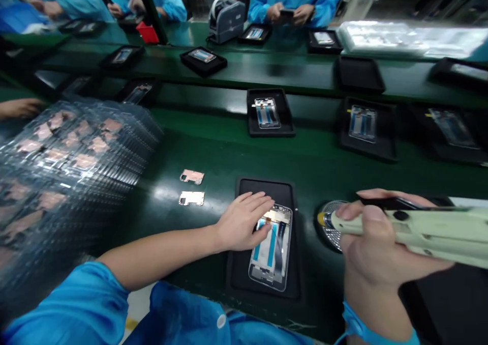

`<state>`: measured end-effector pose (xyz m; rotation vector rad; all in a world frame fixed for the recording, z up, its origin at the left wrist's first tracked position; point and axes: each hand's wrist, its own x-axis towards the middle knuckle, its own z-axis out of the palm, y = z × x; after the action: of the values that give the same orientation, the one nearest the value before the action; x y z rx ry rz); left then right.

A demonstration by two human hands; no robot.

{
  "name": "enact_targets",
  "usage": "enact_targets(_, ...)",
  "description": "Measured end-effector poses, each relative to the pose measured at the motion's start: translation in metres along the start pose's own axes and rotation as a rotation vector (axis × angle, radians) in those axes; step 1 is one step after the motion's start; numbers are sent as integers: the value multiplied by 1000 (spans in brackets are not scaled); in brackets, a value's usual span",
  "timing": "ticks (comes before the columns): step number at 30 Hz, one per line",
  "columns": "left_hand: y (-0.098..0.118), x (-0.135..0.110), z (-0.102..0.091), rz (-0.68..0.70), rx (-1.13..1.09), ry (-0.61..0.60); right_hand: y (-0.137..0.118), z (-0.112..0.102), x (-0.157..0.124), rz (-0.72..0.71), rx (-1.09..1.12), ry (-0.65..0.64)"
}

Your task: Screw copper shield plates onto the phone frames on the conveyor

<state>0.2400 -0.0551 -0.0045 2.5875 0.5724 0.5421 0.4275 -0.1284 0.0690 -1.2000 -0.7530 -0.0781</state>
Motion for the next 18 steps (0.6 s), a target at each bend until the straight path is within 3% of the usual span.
enact_targets(4, 1, 0, -2, -38, -43, -38, -15, 29, -24, 80, 73, -181)
enact_targets(8, 2, 1, -4, -50, -66, -53, -10, 45, -45, 148, 146, -324)
enact_targets(11, 2, 2, -4, -51, -85, -66, -4, 48, -51, 180, 148, -347)
enact_targets(18, 2, 1, -2, -58, -119, -53, 1, 56, -50, 82, 173, -319)
